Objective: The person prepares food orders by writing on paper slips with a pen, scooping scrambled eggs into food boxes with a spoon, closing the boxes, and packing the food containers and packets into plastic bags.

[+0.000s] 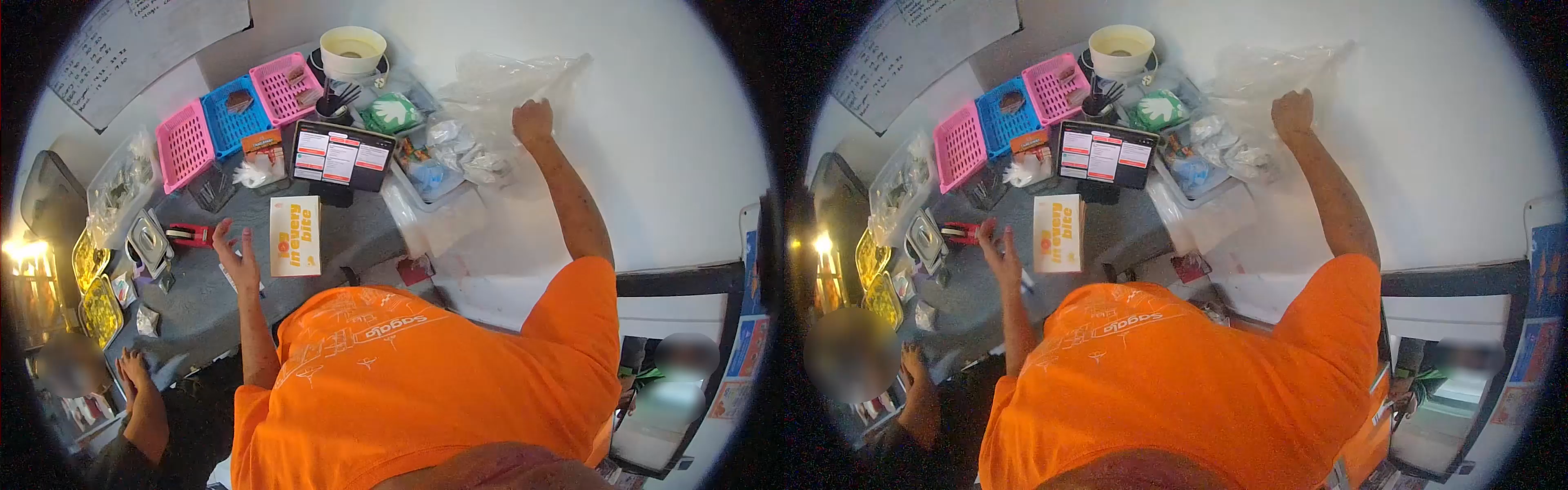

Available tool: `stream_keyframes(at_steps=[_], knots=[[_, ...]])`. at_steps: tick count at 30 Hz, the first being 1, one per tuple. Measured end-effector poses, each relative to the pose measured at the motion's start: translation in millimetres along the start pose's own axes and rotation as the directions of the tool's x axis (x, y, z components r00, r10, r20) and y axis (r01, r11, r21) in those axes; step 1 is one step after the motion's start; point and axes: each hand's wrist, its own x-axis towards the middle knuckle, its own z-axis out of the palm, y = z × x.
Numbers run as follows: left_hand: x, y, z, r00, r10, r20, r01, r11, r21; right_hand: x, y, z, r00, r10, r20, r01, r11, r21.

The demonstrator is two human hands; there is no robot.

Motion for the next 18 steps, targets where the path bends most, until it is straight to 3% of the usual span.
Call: stream_keyframes(at_steps=[1, 3, 4, 5, 8, 11, 15, 18], knots=[[-1, 2, 3, 1.000, 0.009, 0.003, -0.009, 1.000, 0.006, 6, 2, 17, 0.992, -0.123, -0.033, 0.119, 0.988, -0.096], [-3, 12, 3, 1.000, -0.020, 0.021, 0.020, 1.000, -0.003, 25, 9, 68, 0.976, -0.174, 0.135, 0.106, 0.908, 0.404], [-4, 15, 3, 0.999, -0.035, 0.028, 0.036, 0.999, -0.006, 30, 10, 67, 0.931, -0.182, 0.317, -0.066, 0.769, 0.636], [-5, 12, 4, 0.999, -0.040, 0.023, 0.040, 0.999, -0.010, 33, 15, 66, 0.854, -0.193, 0.482, -0.255, 0.653, 0.713], [-10, 5, 6, 0.998, -0.056, 0.020, 0.057, 0.998, -0.018, 31, 23, 64, 0.698, -0.279, 0.659, -0.480, 0.500, 0.720], [-15, 2, 6, 0.998, -0.062, 0.029, 0.063, 0.998, -0.028, 24, 22, 78, 0.635, -0.303, 0.711, -0.579, 0.422, 0.697], [-17, 3, 5, 0.995, -0.102, -0.003, 0.102, 0.993, -0.053, 28, 3, 109, 0.683, -0.287, 0.671, -0.610, 0.280, 0.741], [-15, 6, -2, 0.999, -0.036, -0.029, 0.035, 0.999, -0.024, 41, 7, 133, 0.734, -0.234, 0.638, -0.637, 0.091, 0.766]])
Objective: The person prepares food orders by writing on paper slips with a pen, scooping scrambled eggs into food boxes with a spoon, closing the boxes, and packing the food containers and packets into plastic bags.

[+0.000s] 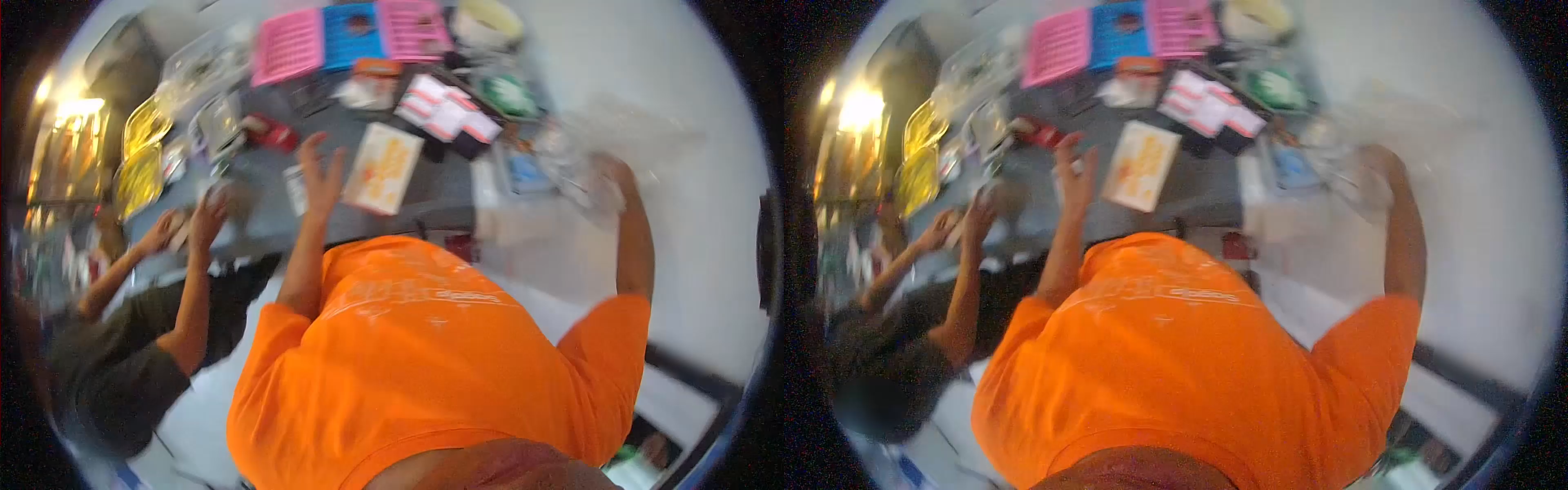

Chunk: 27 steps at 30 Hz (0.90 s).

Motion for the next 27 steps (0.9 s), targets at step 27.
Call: stream_keyframes(at_steps=[27], knots=[[116, -41, -267, 0.871, -0.347, -0.348, 0.185, 0.887, -0.423, -341, -317, 494, 0.079, -0.994, 0.082, 0.995, 0.073, -0.067]])
